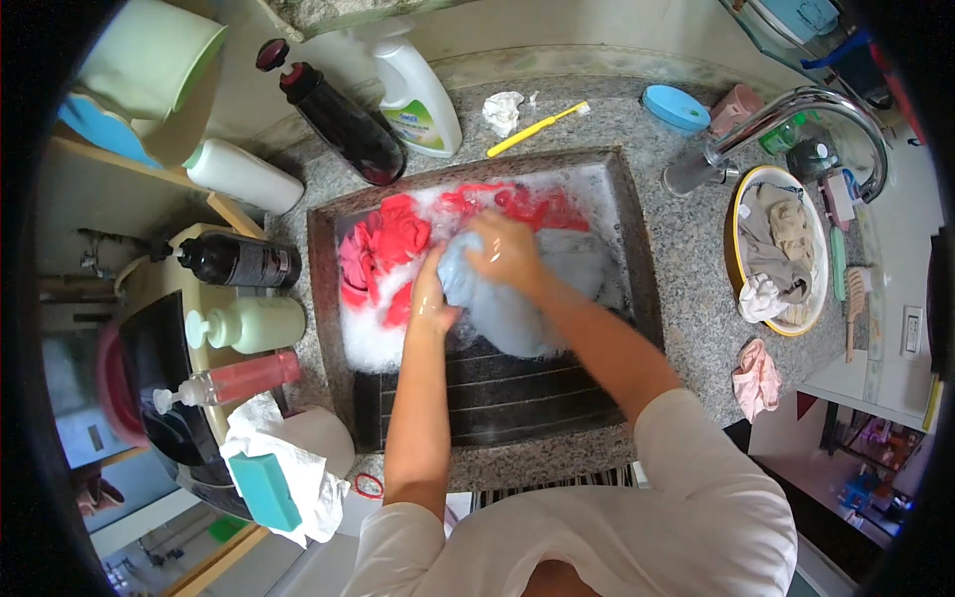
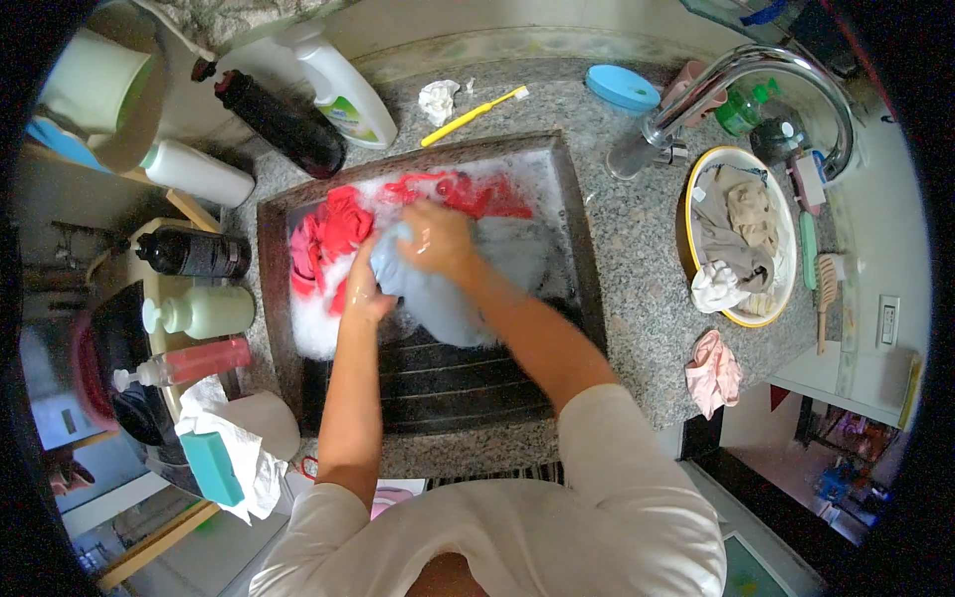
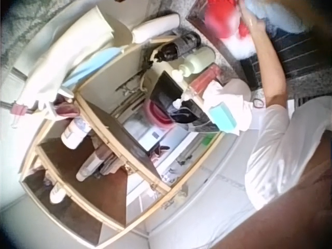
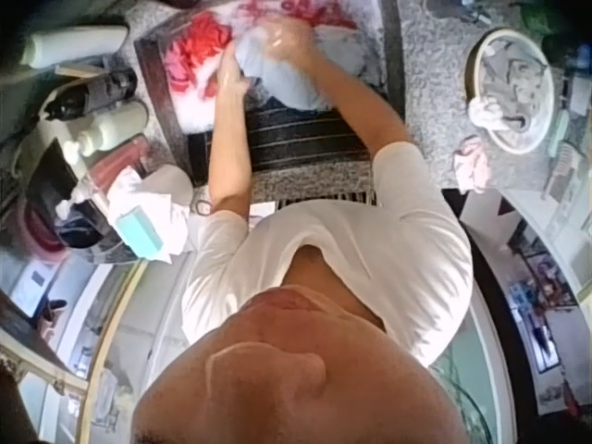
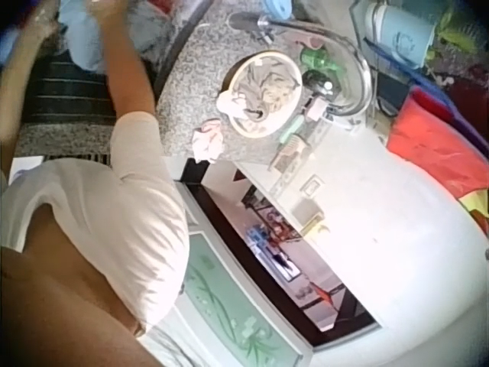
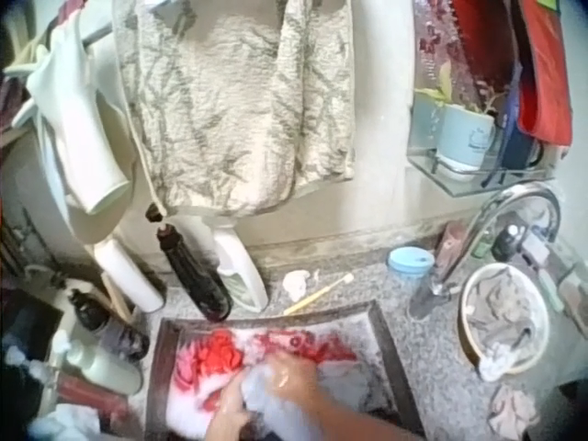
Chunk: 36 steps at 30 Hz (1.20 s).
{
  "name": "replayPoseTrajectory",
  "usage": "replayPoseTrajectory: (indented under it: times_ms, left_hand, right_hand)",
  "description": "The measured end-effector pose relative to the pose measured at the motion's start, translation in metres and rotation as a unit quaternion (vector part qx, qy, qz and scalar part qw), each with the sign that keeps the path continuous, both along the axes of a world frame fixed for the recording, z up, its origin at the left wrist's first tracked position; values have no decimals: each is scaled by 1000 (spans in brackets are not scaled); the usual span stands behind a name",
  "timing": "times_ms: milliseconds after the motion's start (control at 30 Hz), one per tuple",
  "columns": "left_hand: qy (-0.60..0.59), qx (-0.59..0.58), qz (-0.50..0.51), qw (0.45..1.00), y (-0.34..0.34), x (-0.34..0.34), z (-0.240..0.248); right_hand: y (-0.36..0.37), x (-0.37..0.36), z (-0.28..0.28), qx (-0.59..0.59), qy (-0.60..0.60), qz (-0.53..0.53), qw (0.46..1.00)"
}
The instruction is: The person washes several items of clothing by hand in a sink, repeatedly scrubbing them with soap and rinsing them in the water.
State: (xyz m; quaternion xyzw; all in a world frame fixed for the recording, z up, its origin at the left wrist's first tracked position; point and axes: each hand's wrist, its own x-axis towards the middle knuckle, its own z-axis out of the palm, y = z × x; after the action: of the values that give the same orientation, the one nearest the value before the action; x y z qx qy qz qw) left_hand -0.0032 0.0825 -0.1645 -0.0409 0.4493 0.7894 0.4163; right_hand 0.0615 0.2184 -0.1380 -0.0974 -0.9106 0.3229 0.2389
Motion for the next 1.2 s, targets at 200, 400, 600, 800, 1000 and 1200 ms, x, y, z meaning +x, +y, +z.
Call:
replayPoseTrajectory:
  times_ms: [200,400,600,800,1000,1200]
  left_hand:
    - [502,-453,5,736,-11,13,-13]
    - [453,-474,-286,699,-11,-6,-58]
    - [29,-137,-62,988,-9,-15,-24]
    - [-168,162,-70,970,-19,-28,-20]
    - [105,173,27,979,-11,-5,-8]
    - [-114,-51,64,990,11,10,62]
  right_hand:
    - [-7,13,-20,176,-42,37,983]
    - [0,-21,-84,3,-229,123,966]
    - [1,-24,-72,-119,-146,111,976]
    - [-95,25,64,13,99,302,948]
    - [-73,-17,32,30,88,95,991]
    - [12,-16,-19,3,-67,0,998]
